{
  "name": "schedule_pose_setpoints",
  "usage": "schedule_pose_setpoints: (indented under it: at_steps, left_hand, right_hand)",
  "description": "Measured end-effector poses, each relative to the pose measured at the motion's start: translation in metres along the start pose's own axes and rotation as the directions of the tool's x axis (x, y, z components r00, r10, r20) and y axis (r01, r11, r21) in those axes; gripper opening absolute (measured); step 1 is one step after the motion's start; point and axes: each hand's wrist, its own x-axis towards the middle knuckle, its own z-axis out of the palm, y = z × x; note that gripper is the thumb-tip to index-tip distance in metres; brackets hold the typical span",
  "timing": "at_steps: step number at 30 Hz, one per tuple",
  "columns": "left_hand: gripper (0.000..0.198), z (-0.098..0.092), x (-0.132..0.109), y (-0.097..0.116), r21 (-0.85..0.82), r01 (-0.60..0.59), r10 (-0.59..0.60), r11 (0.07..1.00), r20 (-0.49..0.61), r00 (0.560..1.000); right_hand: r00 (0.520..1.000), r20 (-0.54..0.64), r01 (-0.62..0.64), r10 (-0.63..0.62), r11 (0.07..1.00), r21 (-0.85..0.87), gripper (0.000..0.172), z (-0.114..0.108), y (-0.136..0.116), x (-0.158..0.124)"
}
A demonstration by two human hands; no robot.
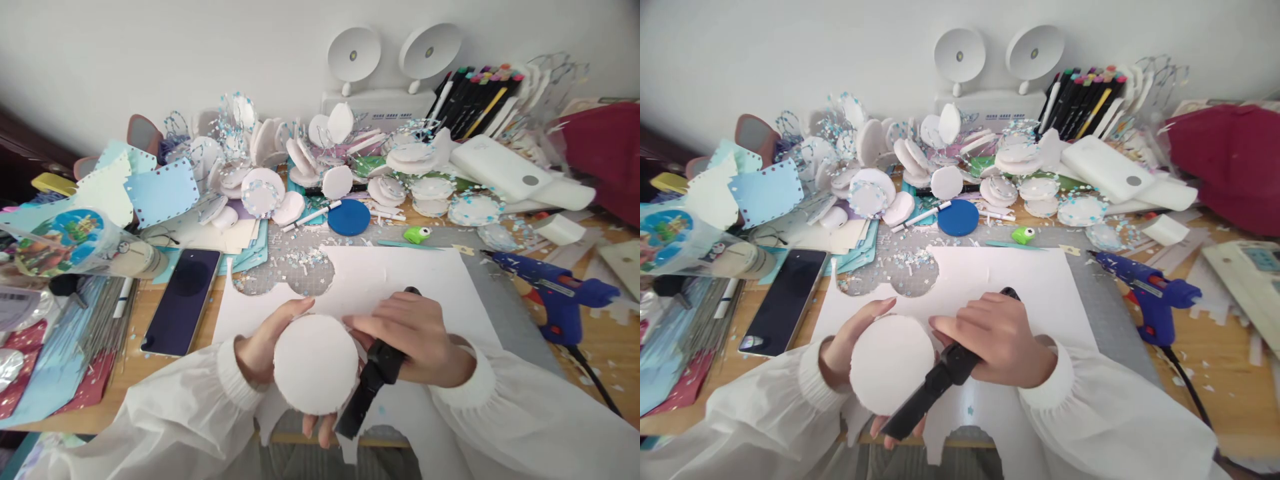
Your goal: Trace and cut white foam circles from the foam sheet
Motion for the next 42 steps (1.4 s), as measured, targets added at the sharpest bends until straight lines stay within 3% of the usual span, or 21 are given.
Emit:
schedule_pose_setpoints:
  at_steps: [2,4,7,9,10,12,15,19,23,36,42]
  left_hand:
    - [0.078,0.0,0.002,0.002,-0.047,0.076,-0.069,0.996,0.134,0.988]
    - [0.078,0.001,0.004,0.004,-0.083,0.067,-0.044,0.994,0.249,0.967]
    - [0.066,0.0,0.006,0.006,-0.111,-0.159,0.178,0.981,0.182,0.967]
    - [0.061,-0.001,0.005,0.007,-0.075,-0.285,0.293,0.955,0.112,0.95]
    - [0.061,-0.002,0.004,0.008,-0.044,-0.323,0.326,0.945,0.092,0.941]
    - [0.065,-0.003,0.001,0.008,0.029,-0.364,0.362,0.931,0.072,0.93]
    - [0.068,-0.002,-0.001,0.01,0.162,-0.433,0.427,0.887,0.067,0.902]
    - [0.067,-0.002,0.004,0.009,0.414,-0.571,0.578,0.709,0.122,0.807]
    - [0.076,-0.007,0.01,0.0,0.537,-0.619,0.667,0.573,0.134,0.733]
    - [0.087,-0.007,0.006,-0.005,0.724,-0.542,0.708,0.428,0.105,0.699]
    - [0.085,-0.008,0.004,-0.007,0.698,-0.572,0.702,0.432,0.137,0.698]
  right_hand:
    - [1.0,-0.004,-0.005,0.005,1.0,-0.004,0.013,0.0,0.004,-0.002]
    - [0.986,-0.099,-0.141,0.136,0.989,-0.045,0.016,0.0,0.008,-0.005]
    - [0.868,-0.287,-0.445,0.406,0.891,-0.087,0.021,0.001,0.014,-0.007]
    - [0.793,-0.337,-0.561,0.507,0.824,-0.079,0.038,0.001,0.015,-0.006]
    - [0.784,-0.334,-0.574,0.523,0.815,-0.073,0.045,0.001,0.014,-0.006]
    - [0.819,-0.291,-0.533,0.495,0.844,-0.064,0.04,-0.001,0.012,-0.003]
    - [0.901,-0.213,-0.394,0.379,0.919,-0.032,0.018,-0.004,0.007,0.0]
    - [0.947,-0.187,-0.271,0.261,0.962,-0.026,0.023,-0.004,-0.001,0.002]
    - [0.969,-0.139,-0.211,0.202,0.976,-0.052,0.028,0.001,-0.008,0.002]
    - [0.982,-0.081,-0.179,0.171,0.98,-0.092,0.032,0.003,-0.011,0.002]
    - [0.983,-0.091,-0.173,0.162,0.977,-0.128,0.031,0.0,-0.008,0.003]
